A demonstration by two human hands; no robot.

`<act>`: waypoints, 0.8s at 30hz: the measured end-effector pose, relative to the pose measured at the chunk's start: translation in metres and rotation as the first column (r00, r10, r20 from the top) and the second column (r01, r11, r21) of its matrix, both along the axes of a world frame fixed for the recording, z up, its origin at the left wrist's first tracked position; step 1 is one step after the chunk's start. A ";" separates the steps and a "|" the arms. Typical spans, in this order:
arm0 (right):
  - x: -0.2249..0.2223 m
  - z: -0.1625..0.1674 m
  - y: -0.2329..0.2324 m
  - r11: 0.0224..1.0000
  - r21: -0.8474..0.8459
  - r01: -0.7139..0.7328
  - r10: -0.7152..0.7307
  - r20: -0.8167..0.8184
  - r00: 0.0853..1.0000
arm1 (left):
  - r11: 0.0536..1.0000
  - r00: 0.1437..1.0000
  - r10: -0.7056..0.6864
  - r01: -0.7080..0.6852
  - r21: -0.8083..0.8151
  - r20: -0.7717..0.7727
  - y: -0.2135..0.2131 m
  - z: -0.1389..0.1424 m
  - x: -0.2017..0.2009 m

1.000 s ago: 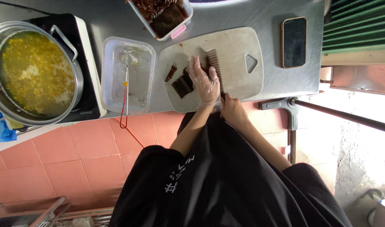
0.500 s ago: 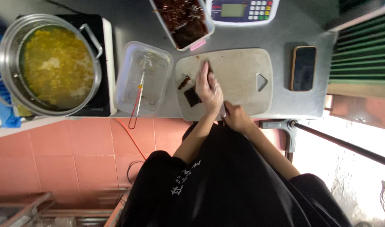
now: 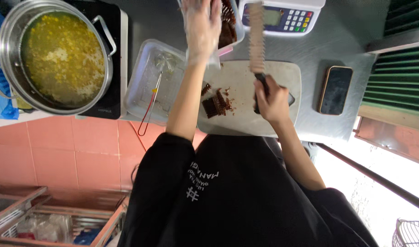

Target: The person slices a dark, glossy block of cooked meat into thin strips on a cutting board using a knife. They repeatedly transfer the sliced pieces into a plastic container placed on a digital scale.

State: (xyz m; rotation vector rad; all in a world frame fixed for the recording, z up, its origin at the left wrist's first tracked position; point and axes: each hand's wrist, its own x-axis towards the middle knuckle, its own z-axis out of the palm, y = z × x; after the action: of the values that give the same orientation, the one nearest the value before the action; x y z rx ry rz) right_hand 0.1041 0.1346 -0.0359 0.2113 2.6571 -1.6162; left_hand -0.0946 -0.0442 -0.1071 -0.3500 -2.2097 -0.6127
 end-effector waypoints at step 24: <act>0.145 -0.058 0.029 0.975 0.056 0.214 -0.220 0.198 0.955 | 0.991 0.475 0.119 -0.112 -0.075 0.872 -0.012 -0.021 0.223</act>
State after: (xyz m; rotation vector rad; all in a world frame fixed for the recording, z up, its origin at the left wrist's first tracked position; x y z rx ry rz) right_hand 0.2487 0.1640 -0.0937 0.6540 2.5807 -1.5083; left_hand 0.1283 -0.0557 -0.1280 0.2051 -3.2003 -0.8247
